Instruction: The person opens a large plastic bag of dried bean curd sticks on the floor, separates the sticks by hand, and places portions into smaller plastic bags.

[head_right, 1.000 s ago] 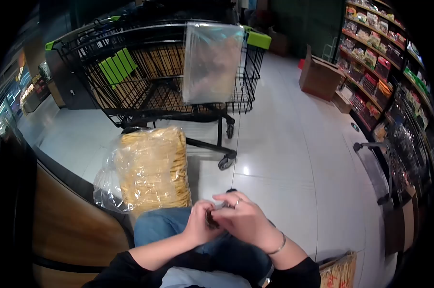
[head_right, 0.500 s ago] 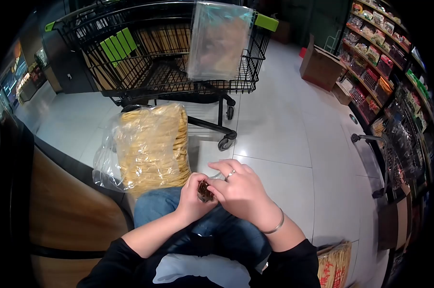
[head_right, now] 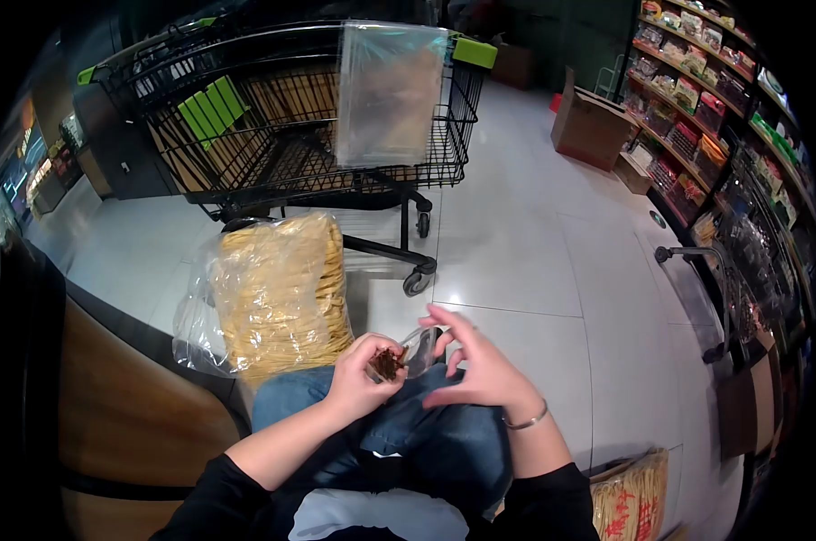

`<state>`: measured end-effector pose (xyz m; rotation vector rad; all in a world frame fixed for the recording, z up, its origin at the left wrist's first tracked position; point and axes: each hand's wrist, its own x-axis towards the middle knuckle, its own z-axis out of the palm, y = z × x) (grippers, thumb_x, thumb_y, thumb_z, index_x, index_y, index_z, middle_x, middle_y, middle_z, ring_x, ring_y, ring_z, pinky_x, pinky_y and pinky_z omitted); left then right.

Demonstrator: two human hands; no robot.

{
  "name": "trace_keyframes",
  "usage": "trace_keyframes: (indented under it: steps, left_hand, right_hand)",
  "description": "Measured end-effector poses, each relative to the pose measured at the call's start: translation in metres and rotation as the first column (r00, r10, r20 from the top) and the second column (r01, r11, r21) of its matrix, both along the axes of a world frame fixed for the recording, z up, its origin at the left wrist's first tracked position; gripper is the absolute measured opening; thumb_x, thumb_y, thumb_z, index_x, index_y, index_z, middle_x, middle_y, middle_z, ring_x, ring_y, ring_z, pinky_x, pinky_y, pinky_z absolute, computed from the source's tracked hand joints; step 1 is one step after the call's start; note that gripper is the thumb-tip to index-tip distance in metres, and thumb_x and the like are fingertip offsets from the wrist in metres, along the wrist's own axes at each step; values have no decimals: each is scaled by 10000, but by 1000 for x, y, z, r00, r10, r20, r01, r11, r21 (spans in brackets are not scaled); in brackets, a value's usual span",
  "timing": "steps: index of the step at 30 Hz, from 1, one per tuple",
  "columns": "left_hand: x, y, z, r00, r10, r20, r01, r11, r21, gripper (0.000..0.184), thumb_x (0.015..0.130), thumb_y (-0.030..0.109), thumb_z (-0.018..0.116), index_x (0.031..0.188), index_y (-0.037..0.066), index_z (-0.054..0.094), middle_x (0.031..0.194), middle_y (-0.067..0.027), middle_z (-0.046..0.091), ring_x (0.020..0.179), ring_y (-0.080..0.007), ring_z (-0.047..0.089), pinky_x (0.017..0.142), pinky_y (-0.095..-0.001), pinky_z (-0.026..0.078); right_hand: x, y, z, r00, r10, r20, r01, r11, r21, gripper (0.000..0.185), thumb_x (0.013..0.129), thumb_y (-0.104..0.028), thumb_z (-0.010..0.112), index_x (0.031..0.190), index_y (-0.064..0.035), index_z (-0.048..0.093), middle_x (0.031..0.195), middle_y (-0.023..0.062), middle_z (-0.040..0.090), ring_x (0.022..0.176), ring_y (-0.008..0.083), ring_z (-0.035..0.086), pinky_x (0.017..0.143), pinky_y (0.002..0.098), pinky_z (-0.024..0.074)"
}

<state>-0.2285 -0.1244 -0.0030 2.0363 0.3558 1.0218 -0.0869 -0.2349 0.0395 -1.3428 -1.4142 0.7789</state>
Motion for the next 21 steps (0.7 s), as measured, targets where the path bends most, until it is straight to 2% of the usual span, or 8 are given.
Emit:
trace_keyframes:
  steps: [3,5,7,11,13,17,19,21]
  left_hand:
    - [17,-8,1,987,-141,-73,142,990,9,282,574,62,669,818,45,529,752,-73,553,682,-215,562,621,-276,445]
    - [21,0,0,979,-139,-152,158,980,123,313,558,81,675,833,34,533,777,-101,559,701,-254,563,628,-292,453]
    - [28,2,2,979,-125,-158,147,979,138,307,557,109,675,819,25,540,769,-116,558,707,-275,560,620,-306,460]
    - [40,7,-2,928,-161,-336,218,966,138,247,592,136,658,788,24,558,694,-116,564,645,-270,566,586,-315,462]
    - [46,13,-3,902,-187,-390,247,963,109,225,605,142,653,775,23,563,671,-118,568,623,-270,569,574,-316,462]
    - [55,24,-2,852,-259,-455,301,953,20,187,637,158,646,730,19,563,621,-125,572,573,-265,574,556,-316,460]
    - [57,24,1,839,-254,-481,306,952,30,182,645,161,645,709,15,558,606,-126,573,561,-258,578,548,-315,459]
    - [60,23,4,828,-234,-509,272,962,-1,186,652,160,644,666,11,534,556,-113,558,504,-231,565,502,-303,444]
  right_hand:
    - [-4,-4,-7,998,-52,43,52,999,4,701,518,-82,765,1143,-68,447,1145,56,394,686,86,410,585,192,408]
    - [-4,6,-14,994,-113,-6,113,992,64,518,572,-106,742,1040,-55,525,1048,55,457,672,67,438,578,181,403]
    - [0,10,-16,968,-192,163,151,960,234,267,632,-102,699,860,-29,579,871,55,516,619,56,479,546,179,403]
    - [9,13,-21,938,-295,180,250,940,234,133,673,-83,662,742,-14,571,738,59,527,577,58,509,502,177,399]
    - [17,15,-25,958,-286,18,285,957,61,98,699,-57,631,690,-4,549,741,68,542,521,75,504,478,179,407]
    - [31,19,-31,956,-256,-142,258,966,-5,160,686,-28,633,820,-14,547,834,81,543,619,89,527,538,192,442]
    - [35,22,-31,875,-59,-480,138,982,132,454,649,23,647,1063,-21,465,965,94,502,754,119,530,630,219,469]
    - [46,20,-20,799,75,-597,14,990,143,604,618,46,660,1148,-24,378,1019,96,472,809,132,519,670,230,467]
